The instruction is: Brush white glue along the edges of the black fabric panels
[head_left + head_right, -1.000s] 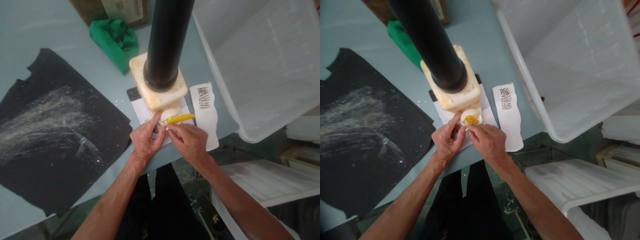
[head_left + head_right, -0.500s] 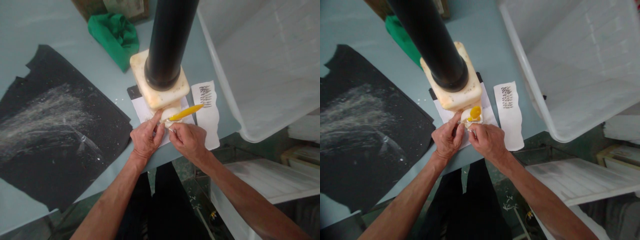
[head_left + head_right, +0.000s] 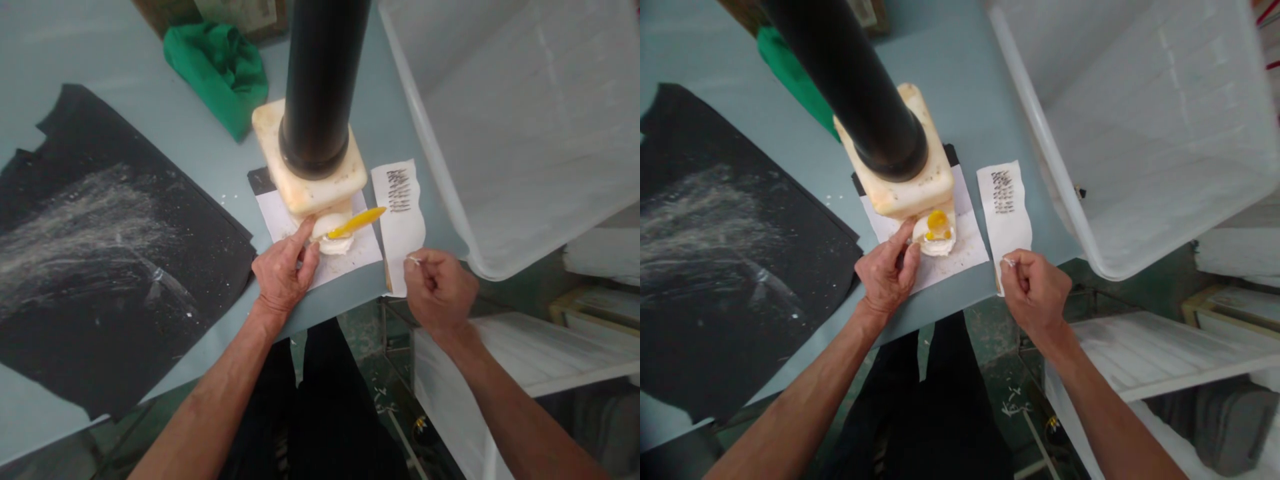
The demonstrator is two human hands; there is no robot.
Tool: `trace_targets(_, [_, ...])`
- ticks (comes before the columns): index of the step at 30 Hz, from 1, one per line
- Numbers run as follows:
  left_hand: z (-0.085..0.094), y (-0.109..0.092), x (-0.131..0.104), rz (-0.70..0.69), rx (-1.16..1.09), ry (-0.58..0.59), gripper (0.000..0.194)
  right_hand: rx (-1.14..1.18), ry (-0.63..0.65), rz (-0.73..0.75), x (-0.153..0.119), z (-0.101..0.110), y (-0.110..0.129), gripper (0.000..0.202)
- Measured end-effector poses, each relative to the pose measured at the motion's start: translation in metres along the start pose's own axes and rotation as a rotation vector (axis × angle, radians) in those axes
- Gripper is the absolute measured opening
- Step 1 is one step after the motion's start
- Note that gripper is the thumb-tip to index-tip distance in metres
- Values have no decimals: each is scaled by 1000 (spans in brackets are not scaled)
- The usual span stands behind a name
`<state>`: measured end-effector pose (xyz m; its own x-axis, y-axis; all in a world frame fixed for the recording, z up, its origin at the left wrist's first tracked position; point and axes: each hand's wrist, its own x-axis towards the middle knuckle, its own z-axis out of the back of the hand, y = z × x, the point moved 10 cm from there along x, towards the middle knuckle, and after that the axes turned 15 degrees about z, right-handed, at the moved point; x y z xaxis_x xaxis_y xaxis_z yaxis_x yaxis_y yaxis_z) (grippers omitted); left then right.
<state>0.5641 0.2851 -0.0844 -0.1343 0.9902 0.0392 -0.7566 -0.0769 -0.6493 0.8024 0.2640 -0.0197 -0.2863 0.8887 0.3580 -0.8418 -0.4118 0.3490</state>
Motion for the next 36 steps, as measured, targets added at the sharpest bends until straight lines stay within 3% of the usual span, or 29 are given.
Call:
trace_targets(2, [-1,1,0,17,16,9,40,-9,-63,-72,-7,9,1,12])
trace_targets(5, [-2,2,0,36,63,15,43,66,-70,-95,-6,-7,18,14])
trace_targets(10, [-4,2,0,40,64,39,44,136,-18,52,14,-44,47,11])
trace_targets(18, [-2,0,0,15,17,22,41,-20,123,364,37,-57,66,15])
trace_targets(22, [-2,-2,-1,6,26,12,42,-48,187,449,44,-58,72,16])
trace_targets(30, [1,-4,-1,-25,9,-23,44,81,366,340,56,-62,67,15])
trace_targets(36, [0,-2,0,-15,7,-7,45,-23,446,315,66,-63,73,20])
